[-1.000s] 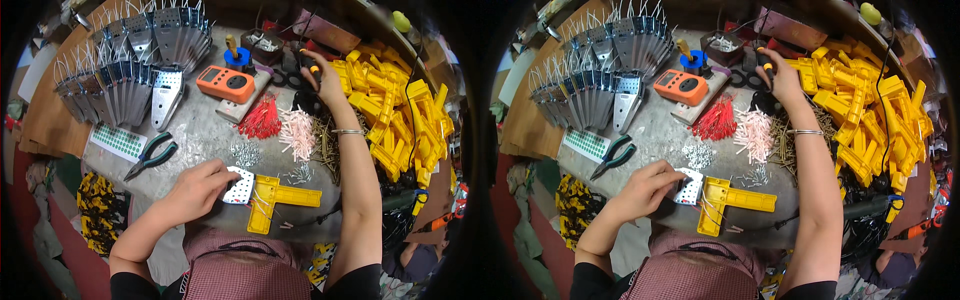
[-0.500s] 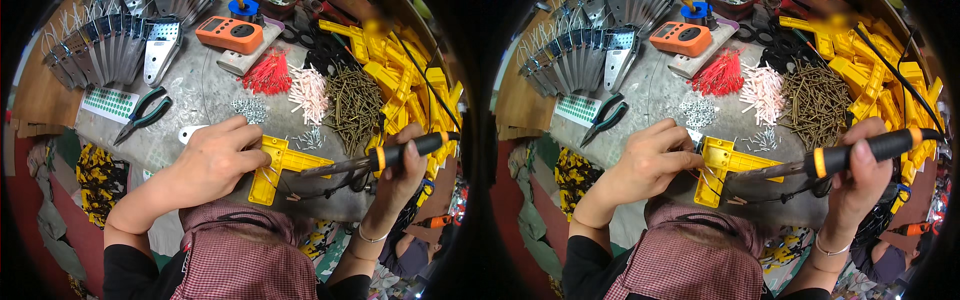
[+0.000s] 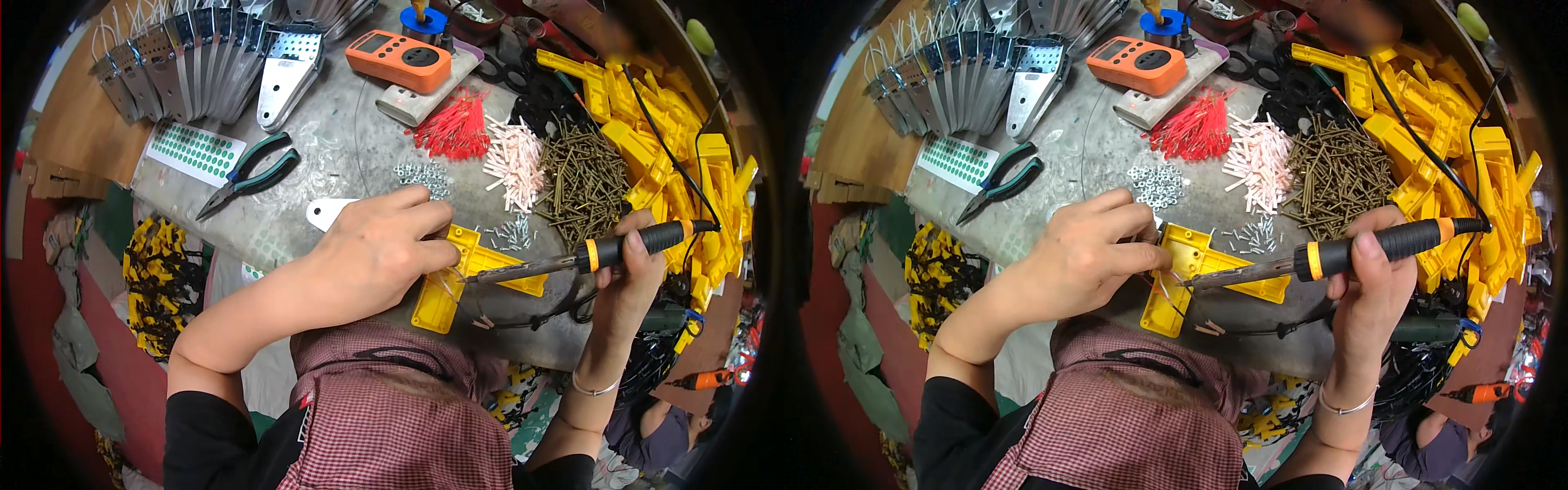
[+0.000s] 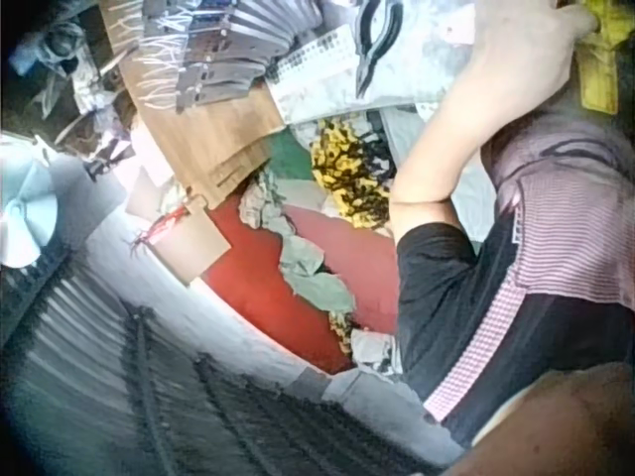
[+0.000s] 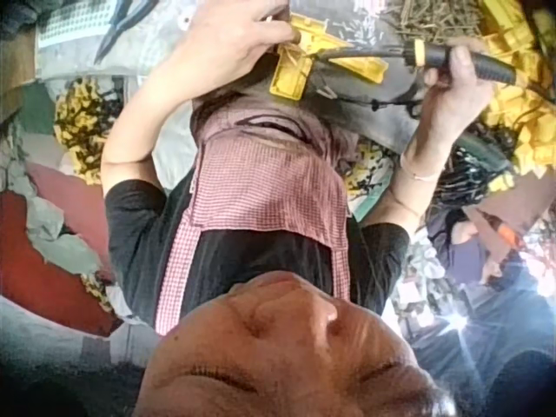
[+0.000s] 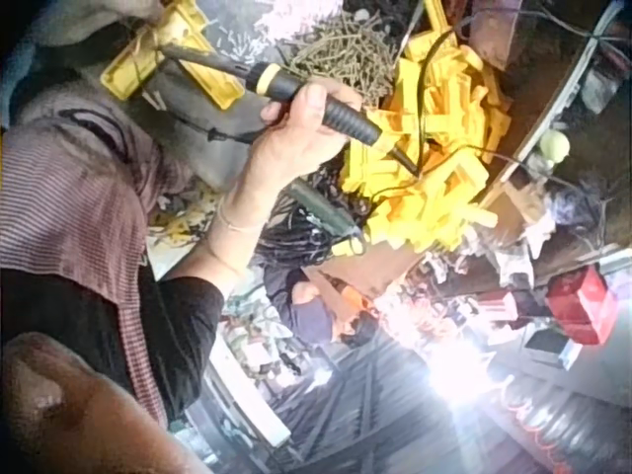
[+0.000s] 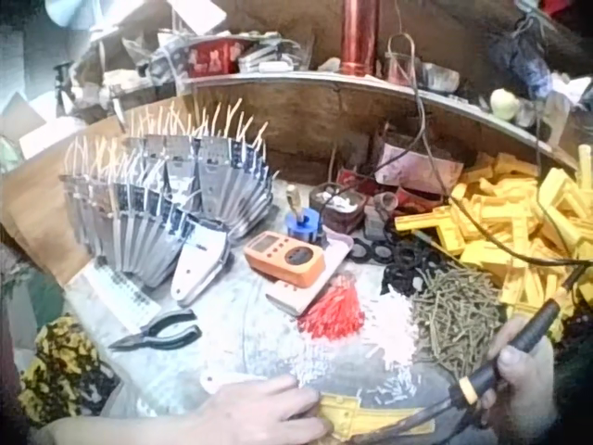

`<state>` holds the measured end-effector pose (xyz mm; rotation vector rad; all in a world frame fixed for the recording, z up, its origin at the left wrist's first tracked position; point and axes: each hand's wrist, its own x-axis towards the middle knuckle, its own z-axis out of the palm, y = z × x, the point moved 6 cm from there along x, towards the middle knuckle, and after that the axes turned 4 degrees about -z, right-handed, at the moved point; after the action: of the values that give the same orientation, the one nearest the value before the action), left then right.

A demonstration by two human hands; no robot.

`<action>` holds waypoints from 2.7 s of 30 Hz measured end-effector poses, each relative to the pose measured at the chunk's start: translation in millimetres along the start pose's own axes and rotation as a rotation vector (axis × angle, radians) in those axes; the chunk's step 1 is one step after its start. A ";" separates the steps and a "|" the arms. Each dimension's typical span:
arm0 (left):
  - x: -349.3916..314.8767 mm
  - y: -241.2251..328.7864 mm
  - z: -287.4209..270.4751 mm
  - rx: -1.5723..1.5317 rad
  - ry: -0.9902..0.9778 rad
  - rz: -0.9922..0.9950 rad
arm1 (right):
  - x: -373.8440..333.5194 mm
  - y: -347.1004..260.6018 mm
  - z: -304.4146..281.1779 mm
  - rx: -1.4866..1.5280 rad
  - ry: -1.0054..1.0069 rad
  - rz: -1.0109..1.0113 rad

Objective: Assembling components into a yellow plastic toy housing using a soldering iron and an electric screwdriver.

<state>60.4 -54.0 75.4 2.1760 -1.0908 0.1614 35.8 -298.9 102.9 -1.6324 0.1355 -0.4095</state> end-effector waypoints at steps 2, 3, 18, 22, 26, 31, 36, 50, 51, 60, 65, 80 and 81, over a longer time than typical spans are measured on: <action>0.6 0.0 0.1 0.001 0.005 0.003 | 0.0 -0.8 1.0 -0.007 0.000 -0.002; -0.1 1.0 -1.0 0.005 0.012 0.000 | -0.5 -1.8 2.3 -0.005 -0.002 0.003; -5.0 0.9 -15.9 0.016 0.049 -0.053 | -3.2 -9.2 -2.8 -0.042 0.017 -0.046; -8.0 1.5 -18.9 -0.032 0.078 -0.075 | -4.3 -9.0 -7.0 -0.046 0.015 -0.044; -12.5 1.1 -20.1 -0.067 0.048 -0.078 | -5.9 -14.5 -13.4 -0.024 0.051 -0.064; -14.3 3.3 -14.3 -0.142 0.013 -0.068 | -13.6 -14.8 -4.3 0.113 -0.034 -0.040; -13.9 3.8 -4.5 -0.157 0.001 -0.016 | -15.8 -10.2 3.2 0.063 -0.037 0.003; -11.4 5.2 -1.3 -0.172 0.025 -0.001 | -14.8 -8.4 4.9 -0.006 -0.027 -0.017; -11.2 5.6 -0.9 -0.173 0.024 0.003 | -15.0 -8.0 4.5 -0.012 -0.024 -0.013; -9.0 5.4 2.0 -0.160 0.014 0.011 | -13.4 -8.1 6.3 0.032 -0.037 -0.030; -7.6 5.1 2.2 -0.174 0.000 0.004 | -12.5 -8.3 6.4 0.043 -0.041 -0.043; -9.0 8.0 5.3 -0.211 -0.030 0.002 | -16.6 -6.7 7.3 0.038 -0.066 -0.021; -9.1 7.7 5.2 -0.218 -0.032 0.001 | -16.2 -7.0 7.6 0.036 -0.068 -0.028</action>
<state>47.9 -54.4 72.0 1.9896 -1.0748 0.0067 22.4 -285.7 106.4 -1.6120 0.0534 -0.3756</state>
